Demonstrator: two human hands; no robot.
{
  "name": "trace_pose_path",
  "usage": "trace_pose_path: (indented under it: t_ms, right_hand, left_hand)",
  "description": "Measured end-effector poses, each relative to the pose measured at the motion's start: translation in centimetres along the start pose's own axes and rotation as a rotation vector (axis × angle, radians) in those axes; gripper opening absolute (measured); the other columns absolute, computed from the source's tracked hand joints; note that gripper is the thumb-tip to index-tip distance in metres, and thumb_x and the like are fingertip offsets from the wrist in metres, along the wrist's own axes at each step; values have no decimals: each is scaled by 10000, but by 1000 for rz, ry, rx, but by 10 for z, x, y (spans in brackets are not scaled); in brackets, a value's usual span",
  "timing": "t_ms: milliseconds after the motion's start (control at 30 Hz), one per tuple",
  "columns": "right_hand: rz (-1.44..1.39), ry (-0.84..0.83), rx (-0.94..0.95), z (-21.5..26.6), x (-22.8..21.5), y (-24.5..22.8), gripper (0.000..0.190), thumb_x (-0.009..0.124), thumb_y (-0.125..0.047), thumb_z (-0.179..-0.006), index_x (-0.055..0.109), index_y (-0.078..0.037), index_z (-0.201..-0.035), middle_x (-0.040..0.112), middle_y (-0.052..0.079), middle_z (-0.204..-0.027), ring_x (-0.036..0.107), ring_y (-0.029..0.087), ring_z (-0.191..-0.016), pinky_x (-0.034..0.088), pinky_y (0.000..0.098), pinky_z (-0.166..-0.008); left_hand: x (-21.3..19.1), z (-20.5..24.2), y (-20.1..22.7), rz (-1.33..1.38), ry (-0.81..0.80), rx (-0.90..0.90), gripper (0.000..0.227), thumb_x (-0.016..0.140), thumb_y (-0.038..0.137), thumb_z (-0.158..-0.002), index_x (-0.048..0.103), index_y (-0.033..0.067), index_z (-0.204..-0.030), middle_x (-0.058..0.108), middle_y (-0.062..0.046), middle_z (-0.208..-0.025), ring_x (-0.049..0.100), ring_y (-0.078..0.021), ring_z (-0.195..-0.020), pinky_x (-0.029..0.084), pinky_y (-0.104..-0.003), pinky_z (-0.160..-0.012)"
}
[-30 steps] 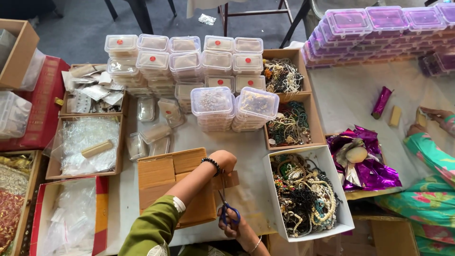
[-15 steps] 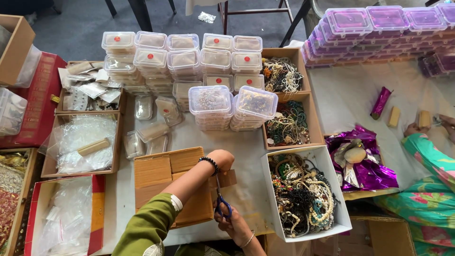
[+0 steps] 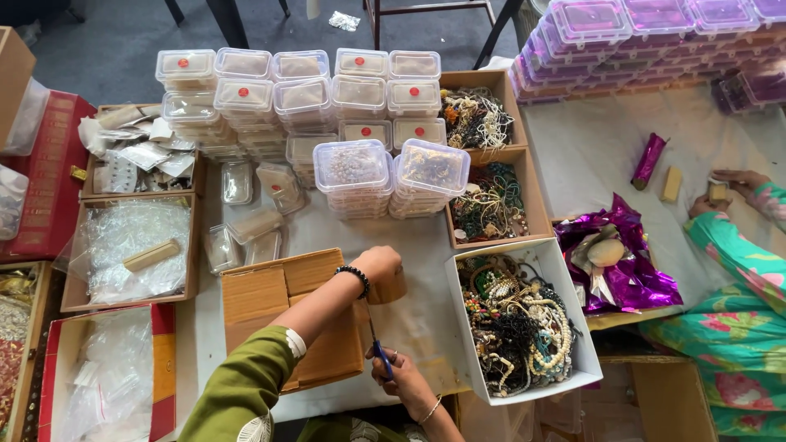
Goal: The person places small plastic containers into a cardboard box, closes the flaps, and seals the box with packing tape. They use scissors to cut the tape and smooth it down to secure the package.
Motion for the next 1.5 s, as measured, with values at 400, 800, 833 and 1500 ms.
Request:
trace_pose_path:
  t_ms: [400,800,833,1500]
  right_hand:
    - [1101,748,-288,-5,-65,-7,503,802,-342,-834,665,-117,-1262,730,127,-794,711,271,-689,563,420,-635]
    - [1736,938,-177,-60,-168,13,116,608,-119,-951,690,-39,-969,698,154,-1060,739,336,-822,598,454,-699]
    - [1857,901,-98,-73,-177,25,117,592,-74,-951,698,-25,-953,697,157,-1092,750,323,-847,615,417,-714]
    - [853,86,-485,-41,21,-10,914,81,-721,-968,63,-121,-1658,179,66,-1737,132,258,-1597,38,412,-1246]
  left_hand:
    - [-34,15,5,105,236,31,193,706,83,-756,761,61,-940,723,-194,-971,697,-394,-903,583,-464,-765]
    - [-92,36,24,476,522,160,231,728,86,-795,735,58,-1025,739,-172,-952,693,-373,-905,551,-438,-781]
    - [-99,39,26,525,545,183,224,726,83,-809,723,53,-1030,744,-165,-938,706,-356,-890,554,-423,-772]
    - [-126,62,24,783,711,190,236,634,-27,-906,681,21,-1132,770,-156,-937,771,-218,-869,575,-325,-778]
Point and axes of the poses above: each hand's wrist, its own z-axis away from the middle knuckle, its own x-axis out of the palm, y = z × x, the point moved 7 cm from there along -z, towards the middle knuckle
